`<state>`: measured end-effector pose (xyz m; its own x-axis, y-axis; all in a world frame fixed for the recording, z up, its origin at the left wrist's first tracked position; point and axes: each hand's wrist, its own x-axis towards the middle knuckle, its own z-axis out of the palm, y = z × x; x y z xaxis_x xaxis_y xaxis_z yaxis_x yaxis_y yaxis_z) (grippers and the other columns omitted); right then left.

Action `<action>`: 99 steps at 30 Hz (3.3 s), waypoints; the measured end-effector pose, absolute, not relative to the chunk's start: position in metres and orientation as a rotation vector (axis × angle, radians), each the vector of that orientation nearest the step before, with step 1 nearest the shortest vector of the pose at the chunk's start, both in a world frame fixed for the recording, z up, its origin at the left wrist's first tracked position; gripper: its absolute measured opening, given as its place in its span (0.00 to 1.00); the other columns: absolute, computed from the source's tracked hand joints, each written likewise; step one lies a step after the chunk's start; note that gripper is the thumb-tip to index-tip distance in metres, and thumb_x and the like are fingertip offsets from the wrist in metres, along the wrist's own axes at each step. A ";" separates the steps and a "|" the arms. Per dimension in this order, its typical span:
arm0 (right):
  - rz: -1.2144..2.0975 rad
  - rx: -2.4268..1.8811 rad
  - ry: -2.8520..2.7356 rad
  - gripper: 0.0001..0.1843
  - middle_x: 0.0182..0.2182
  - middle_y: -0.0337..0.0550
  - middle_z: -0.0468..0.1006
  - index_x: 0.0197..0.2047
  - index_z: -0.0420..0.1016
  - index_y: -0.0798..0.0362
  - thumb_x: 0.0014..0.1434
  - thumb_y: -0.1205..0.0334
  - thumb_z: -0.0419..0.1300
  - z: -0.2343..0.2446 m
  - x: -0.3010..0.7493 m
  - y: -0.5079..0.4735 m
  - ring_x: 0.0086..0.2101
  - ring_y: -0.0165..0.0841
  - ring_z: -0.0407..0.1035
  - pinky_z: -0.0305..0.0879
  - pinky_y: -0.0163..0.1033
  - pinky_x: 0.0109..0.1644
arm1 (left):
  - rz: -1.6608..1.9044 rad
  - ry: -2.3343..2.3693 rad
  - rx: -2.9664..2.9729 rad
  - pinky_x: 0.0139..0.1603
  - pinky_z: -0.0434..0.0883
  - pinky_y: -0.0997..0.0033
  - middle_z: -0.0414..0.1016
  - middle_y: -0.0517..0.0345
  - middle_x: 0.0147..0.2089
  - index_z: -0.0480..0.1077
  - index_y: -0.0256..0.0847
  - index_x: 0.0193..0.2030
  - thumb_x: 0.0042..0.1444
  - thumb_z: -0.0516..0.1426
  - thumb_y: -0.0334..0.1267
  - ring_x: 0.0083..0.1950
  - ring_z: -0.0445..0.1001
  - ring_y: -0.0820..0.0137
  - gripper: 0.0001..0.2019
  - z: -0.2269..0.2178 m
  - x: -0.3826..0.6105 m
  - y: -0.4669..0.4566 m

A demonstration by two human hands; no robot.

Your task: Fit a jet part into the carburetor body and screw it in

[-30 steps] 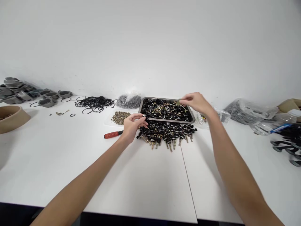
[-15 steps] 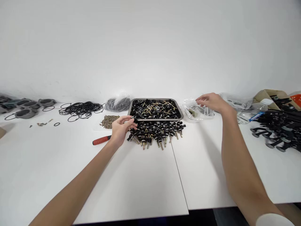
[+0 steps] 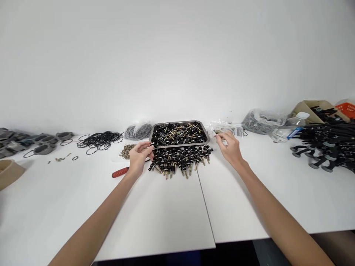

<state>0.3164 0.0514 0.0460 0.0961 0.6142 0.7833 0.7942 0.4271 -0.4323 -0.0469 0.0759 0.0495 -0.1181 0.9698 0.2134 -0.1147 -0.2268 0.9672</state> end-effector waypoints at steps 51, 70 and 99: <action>-0.051 -1.064 -1.710 0.14 0.31 0.45 0.75 0.33 0.68 0.50 0.72 0.61 0.49 0.028 0.300 0.057 0.37 0.39 0.65 0.63 0.46 0.47 | 0.002 1.412 2.717 0.72 0.46 0.30 0.44 0.48 0.80 0.52 0.54 0.76 0.66 0.42 0.63 0.77 0.48 0.40 0.34 0.067 0.148 0.185; 0.058 -1.124 -1.654 0.18 0.30 0.45 0.75 0.33 0.71 0.50 0.72 0.57 0.47 0.026 0.311 0.058 0.37 0.40 0.66 0.63 0.47 0.46 | 0.186 1.409 2.625 0.72 0.42 0.27 0.57 0.57 0.76 0.55 0.58 0.73 0.68 0.39 0.59 0.77 0.51 0.52 0.30 0.070 0.099 0.202; 0.100 -1.192 -1.661 0.21 0.28 0.44 0.75 0.31 0.70 0.49 0.73 0.53 0.47 0.022 0.314 0.059 0.37 0.40 0.66 0.62 0.47 0.45 | 0.820 1.291 2.205 0.71 0.62 0.64 0.72 0.52 0.66 0.67 0.43 0.56 0.71 0.34 0.49 0.67 0.68 0.67 0.25 0.056 0.048 0.214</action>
